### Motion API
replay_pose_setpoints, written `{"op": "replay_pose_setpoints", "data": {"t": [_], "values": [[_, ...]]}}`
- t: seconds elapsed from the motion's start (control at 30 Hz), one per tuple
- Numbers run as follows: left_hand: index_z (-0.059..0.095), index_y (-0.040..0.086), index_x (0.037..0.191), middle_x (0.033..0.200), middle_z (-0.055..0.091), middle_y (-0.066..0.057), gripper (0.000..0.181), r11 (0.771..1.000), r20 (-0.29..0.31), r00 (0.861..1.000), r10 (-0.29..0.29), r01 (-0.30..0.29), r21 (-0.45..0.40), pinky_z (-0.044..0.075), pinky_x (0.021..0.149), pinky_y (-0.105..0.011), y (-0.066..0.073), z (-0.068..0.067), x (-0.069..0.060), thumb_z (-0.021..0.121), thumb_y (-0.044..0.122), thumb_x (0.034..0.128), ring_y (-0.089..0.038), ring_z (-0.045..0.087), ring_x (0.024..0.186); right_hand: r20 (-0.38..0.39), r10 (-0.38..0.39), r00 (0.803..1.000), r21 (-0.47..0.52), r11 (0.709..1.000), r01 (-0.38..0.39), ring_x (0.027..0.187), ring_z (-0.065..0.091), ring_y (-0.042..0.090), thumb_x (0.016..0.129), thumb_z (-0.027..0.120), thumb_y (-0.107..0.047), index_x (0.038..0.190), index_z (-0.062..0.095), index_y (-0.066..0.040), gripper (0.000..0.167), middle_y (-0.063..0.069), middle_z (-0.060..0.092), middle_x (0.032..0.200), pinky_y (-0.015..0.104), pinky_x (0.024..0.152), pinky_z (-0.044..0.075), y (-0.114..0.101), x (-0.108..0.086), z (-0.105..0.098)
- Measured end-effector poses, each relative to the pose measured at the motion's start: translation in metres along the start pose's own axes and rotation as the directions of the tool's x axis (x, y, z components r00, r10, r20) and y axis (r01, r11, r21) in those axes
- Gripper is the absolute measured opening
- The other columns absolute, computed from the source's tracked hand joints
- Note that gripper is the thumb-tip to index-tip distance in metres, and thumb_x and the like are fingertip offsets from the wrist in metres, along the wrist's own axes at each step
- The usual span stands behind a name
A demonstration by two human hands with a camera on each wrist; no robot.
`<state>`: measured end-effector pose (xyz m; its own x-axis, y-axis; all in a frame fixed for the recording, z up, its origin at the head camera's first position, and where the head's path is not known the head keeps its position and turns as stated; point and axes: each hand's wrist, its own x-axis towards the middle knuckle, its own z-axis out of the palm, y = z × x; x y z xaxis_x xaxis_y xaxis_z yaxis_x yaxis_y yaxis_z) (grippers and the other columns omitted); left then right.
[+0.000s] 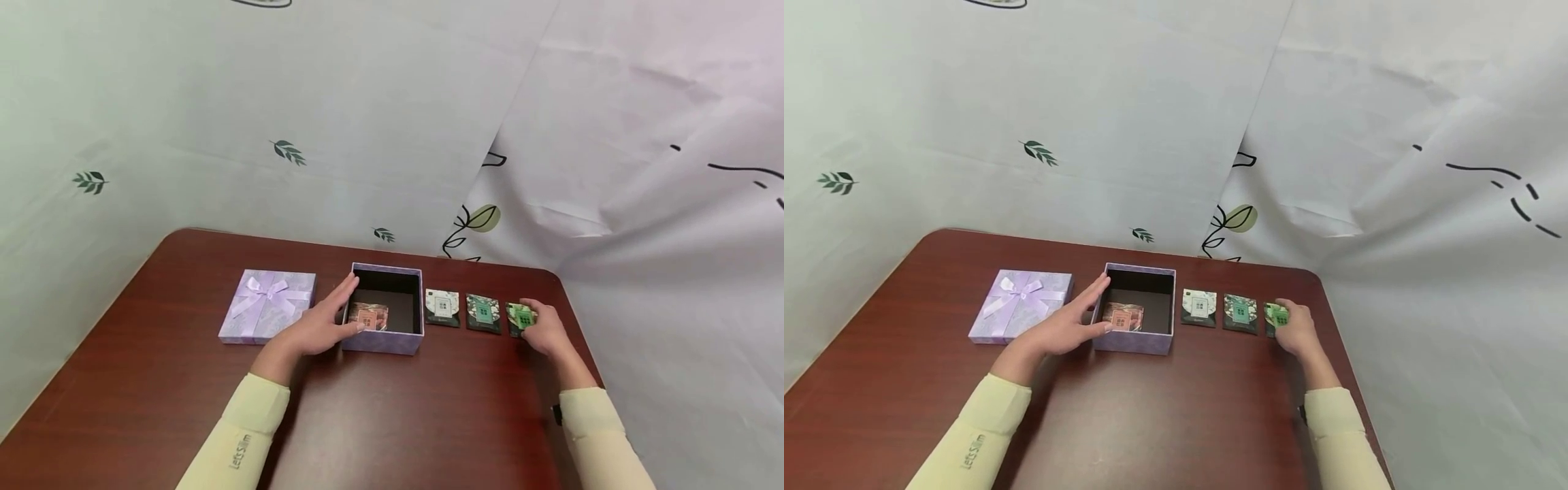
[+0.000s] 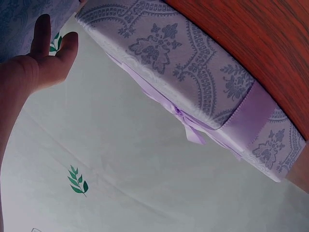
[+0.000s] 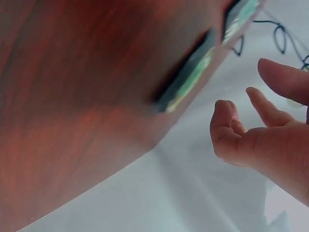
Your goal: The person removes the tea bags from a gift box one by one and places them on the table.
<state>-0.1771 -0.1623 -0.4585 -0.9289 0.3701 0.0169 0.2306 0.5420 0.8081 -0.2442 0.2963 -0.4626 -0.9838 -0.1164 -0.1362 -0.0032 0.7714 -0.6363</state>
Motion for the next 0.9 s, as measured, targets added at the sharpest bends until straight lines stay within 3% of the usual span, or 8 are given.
{"op": "replay_pose_setpoints", "data": {"t": [0.17, 0.3, 0.43, 0.6, 0.9], "values": [[0.013, 0.014, 0.162, 0.167, 0.003, -0.004, 0.088, 1.000, 0.001, 1.000, -0.006, 0.006, 0.000, 0.018, 0.110, -0.066, 0.000, 0.001, -0.001, 0.069, 0.025, 0.0952, -0.035, 0.016, 0.147, -0.002, -0.025, 1.000, 0.035, 0.999, 0.025, 0.131, 0.036, 0.055, 0.079, 0.051, 0.020, 0.148, 0.039, 0.006, 0.071, 0.034, 0.031, 0.149, 0.039, 0.055, 0.039, -0.020, -0.004, 0.005], [0.012, 0.018, 0.162, 0.167, 0.002, 0.000, 0.089, 1.000, 0.002, 1.000, -0.012, 0.012, 0.000, 0.018, 0.111, -0.065, 0.000, 0.001, 0.000, 0.069, 0.027, 0.0951, -0.033, 0.016, 0.148, -0.014, -0.036, 0.999, 0.059, 0.998, 0.037, 0.131, 0.038, 0.051, 0.085, 0.056, 0.018, 0.149, 0.039, 0.002, 0.068, 0.031, 0.032, 0.149, 0.047, 0.071, 0.049, -0.040, -0.007, 0.006], [0.012, 0.019, 0.163, 0.167, 0.002, -0.001, 0.089, 1.000, 0.003, 1.000, -0.015, 0.015, 0.004, 0.017, 0.109, -0.067, 0.000, 0.001, 0.000, 0.069, 0.028, 0.0952, -0.034, 0.017, 0.147, -0.016, -0.071, 0.997, 0.078, 0.994, 0.073, 0.129, 0.041, 0.048, 0.086, 0.059, 0.016, 0.149, 0.040, 0.001, 0.067, 0.029, 0.036, 0.147, 0.054, 0.084, 0.050, -0.058, -0.010, 0.009], [0.012, 0.016, 0.162, 0.167, 0.002, 0.000, 0.088, 1.000, 0.009, 1.000, -0.023, 0.023, 0.000, 0.015, 0.108, -0.070, 0.000, 0.001, 0.000, 0.069, 0.029, 0.0954, -0.033, 0.015, 0.148, 0.001, -0.116, 0.993, 0.112, 0.987, 0.115, 0.126, 0.045, 0.046, 0.086, 0.058, 0.016, 0.148, 0.042, 0.000, 0.066, 0.027, 0.039, 0.145, 0.048, 0.080, 0.051, -0.076, -0.011, 0.016], [0.013, 0.017, 0.162, 0.167, 0.001, 0.002, 0.087, 0.999, 0.006, 0.999, -0.040, 0.040, 0.007, 0.017, 0.109, -0.067, 0.001, 0.001, 0.000, 0.068, 0.028, 0.0957, -0.033, 0.016, 0.148, 0.017, -0.159, 0.987, 0.200, 0.968, 0.152, 0.122, 0.051, 0.041, 0.089, 0.060, 0.013, 0.145, 0.049, -0.004, 0.060, 0.021, 0.048, 0.143, 0.048, 0.084, 0.051, -0.110, -0.009, 0.039]]}}
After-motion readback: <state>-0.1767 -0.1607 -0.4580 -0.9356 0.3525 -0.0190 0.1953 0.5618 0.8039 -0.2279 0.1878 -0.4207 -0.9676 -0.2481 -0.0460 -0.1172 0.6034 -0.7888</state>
